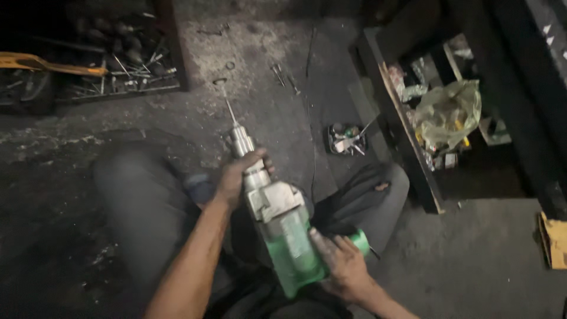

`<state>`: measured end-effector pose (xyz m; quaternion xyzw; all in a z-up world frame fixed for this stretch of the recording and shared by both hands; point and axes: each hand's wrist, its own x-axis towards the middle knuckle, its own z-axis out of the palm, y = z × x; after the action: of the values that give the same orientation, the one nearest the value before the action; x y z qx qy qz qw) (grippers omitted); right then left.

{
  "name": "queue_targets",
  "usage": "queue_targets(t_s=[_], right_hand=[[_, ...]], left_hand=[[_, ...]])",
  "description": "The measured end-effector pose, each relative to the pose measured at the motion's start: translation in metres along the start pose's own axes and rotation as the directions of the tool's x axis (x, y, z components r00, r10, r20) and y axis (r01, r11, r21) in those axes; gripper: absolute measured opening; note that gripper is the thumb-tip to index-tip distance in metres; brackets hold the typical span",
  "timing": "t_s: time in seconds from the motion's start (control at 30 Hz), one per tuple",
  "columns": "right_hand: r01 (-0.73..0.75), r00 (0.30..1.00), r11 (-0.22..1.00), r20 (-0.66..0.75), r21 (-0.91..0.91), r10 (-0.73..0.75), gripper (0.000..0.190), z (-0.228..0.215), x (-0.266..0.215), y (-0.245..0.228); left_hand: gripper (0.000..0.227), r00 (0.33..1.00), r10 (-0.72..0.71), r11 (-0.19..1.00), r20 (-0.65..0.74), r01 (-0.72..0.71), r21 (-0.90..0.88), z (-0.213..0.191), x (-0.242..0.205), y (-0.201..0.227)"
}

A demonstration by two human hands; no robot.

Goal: The person sits on the floor and assembles a green electric drill. They insert a metal rod into the chuck, tighten it by hand, and then use a wrench to secure it further. The person repeats this process with different metal rods and attachments.

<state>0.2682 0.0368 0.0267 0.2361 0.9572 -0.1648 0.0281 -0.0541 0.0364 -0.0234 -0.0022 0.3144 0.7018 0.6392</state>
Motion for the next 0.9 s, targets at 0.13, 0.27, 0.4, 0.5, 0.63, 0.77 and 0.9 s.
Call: queue_targets(t_s=[0.13,0.27,0.4,0.5,0.63,0.77,0.9], right_hand=[[-0.025,0.996,0.896,-0.061,0.443,0.058,0.128,-0.022,-0.004,-0.002],[0.022,0.978,0.973,-0.206,0.231,0.027,0.106,-0.008,-0.001,-0.003],[0.060,0.952,0.996,-0.305,0.072,-0.035,0.080,0.014,0.004,-0.014],[0.117,0.950,0.993,-0.289,-0.033,-0.122,0.074,0.017,0.004,-0.035],[0.232,0.972,0.964,0.008,-0.129,-0.233,0.072,-0.009,0.016,-0.046],[0.066,0.978,0.841,0.133,0.537,-0.162,0.069,-0.050,0.052,0.017],[0.004,1.000,0.925,0.017,0.381,-0.011,0.037,-0.023,0.182,0.082]], left_hand=[[0.026,0.996,0.002,0.993,0.089,0.009,-0.117,-0.009,0.006,-0.013],[0.022,0.992,-0.028,0.990,-0.125,0.010,-0.142,-0.017,0.012,-0.025],[0.020,0.998,-0.010,0.997,-0.061,0.005,-0.078,-0.020,0.004,-0.012],[0.038,0.994,-0.084,0.996,-0.063,0.082,-0.035,-0.028,-0.012,-0.002],[0.065,0.985,-0.051,0.999,0.162,0.052,0.001,-0.035,-0.037,0.005],[0.071,0.881,-0.101,0.994,0.462,0.073,0.078,-0.044,-0.045,0.003],[0.043,0.877,-0.111,0.992,0.468,0.072,0.100,-0.040,-0.046,-0.005]])
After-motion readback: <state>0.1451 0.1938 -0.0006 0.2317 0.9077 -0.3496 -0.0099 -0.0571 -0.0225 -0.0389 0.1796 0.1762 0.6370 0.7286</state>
